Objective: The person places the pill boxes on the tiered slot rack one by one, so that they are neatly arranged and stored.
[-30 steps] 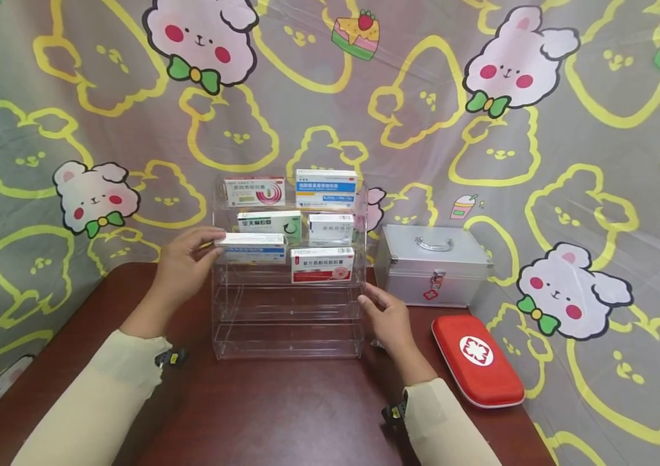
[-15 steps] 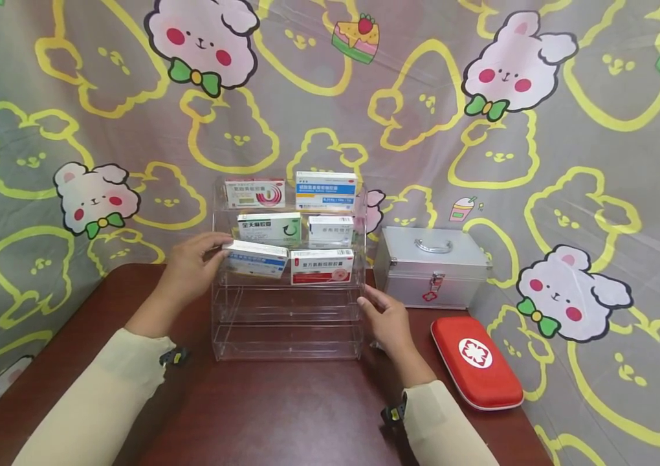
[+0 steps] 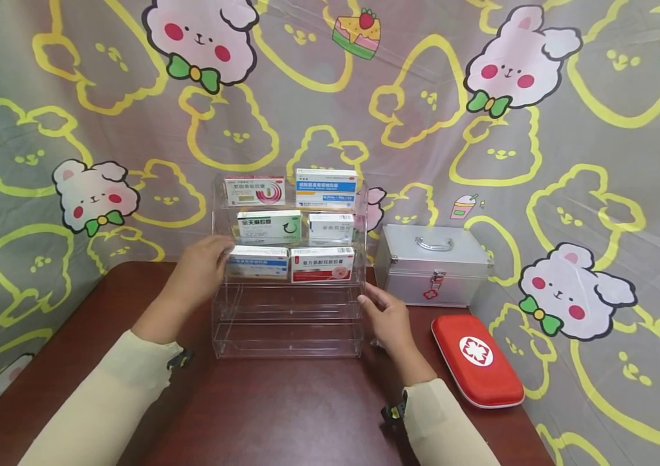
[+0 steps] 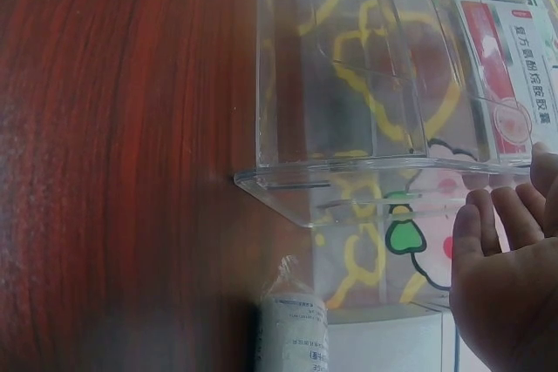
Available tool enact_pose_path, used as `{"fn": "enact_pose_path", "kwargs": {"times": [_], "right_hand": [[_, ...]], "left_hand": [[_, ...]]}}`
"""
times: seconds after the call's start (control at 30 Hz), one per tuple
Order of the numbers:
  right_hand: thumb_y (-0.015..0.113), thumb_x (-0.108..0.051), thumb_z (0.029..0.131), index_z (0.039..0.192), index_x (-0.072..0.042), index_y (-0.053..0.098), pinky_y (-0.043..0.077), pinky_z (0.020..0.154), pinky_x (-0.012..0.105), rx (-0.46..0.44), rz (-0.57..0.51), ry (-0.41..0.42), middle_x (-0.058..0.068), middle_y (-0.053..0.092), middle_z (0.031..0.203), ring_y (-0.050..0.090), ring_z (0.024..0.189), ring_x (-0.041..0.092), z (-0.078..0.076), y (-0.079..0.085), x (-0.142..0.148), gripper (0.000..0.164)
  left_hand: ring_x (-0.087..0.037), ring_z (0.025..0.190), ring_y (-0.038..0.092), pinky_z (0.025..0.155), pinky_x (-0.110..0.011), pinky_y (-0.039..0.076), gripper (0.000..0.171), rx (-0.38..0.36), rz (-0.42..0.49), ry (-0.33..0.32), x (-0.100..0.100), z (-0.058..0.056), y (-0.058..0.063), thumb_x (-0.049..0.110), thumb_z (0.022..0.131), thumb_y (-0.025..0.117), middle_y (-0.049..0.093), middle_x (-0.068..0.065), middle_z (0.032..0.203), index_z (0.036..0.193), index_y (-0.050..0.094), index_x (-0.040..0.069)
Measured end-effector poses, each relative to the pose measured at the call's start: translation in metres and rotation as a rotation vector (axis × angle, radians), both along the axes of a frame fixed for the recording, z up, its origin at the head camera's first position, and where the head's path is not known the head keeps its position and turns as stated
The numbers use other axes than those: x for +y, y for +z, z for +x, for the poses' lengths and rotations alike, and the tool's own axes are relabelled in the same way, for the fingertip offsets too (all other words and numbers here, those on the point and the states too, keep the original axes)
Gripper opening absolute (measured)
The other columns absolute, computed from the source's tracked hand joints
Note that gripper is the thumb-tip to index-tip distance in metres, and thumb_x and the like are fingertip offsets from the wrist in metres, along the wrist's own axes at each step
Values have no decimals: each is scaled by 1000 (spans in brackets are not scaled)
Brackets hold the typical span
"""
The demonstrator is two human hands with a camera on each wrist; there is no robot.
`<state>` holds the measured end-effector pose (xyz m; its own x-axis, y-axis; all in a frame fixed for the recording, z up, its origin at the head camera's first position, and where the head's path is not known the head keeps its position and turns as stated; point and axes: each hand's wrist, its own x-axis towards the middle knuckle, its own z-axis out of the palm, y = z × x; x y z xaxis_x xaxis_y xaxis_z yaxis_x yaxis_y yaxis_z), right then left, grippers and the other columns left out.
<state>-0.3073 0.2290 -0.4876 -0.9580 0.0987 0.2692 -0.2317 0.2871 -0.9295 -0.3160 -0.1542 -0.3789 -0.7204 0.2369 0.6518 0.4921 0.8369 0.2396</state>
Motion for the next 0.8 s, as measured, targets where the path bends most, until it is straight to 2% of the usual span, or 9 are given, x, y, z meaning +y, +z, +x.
{"fn": "enact_pose_path", "kwargs": {"times": [0.27, 0.57, 0.7, 0.8], "right_hand": [[73, -18, 107, 150, -6, 66, 49, 91, 2, -22, 2, -17, 11, 65, 152, 63, 141, 27, -1, -1, 1, 45], [74, -16, 106, 147, -4, 68, 48, 95, 2, 10, 7, -10, 11, 68, 150, 64, 140, 28, 0, -3, 1, 43], [75, -15, 105, 146, -4, 69, 49, 96, 3, 17, -3, -8, 12, 68, 149, 64, 140, 30, 0, -5, 2, 43], [75, -15, 105, 145, -4, 69, 49, 96, 3, 21, 1, -14, 12, 69, 149, 63, 140, 31, 1, -6, 3, 42]], "left_hand": [[-48, 126, 69, 112, -55, 56, 24, 50, -11, -38, 2, -3, -8, -6, 100, 67, 71, -30, 131, 123, 72, -15], [-50, 135, 63, 118, -58, 50, 40, -8, -14, -30, 3, 1, -12, 0, 100, 73, 65, -31, 145, 136, 66, -15], [-48, 142, 58, 120, -60, 48, 47, -3, 37, -43, 2, 8, -21, 6, 101, 75, 60, -27, 153, 144, 63, -10], [-45, 144, 57, 119, -61, 48, 49, 37, 122, -47, 0, 13, -31, 8, 101, 76, 60, -24, 155, 146, 63, -6]]}}
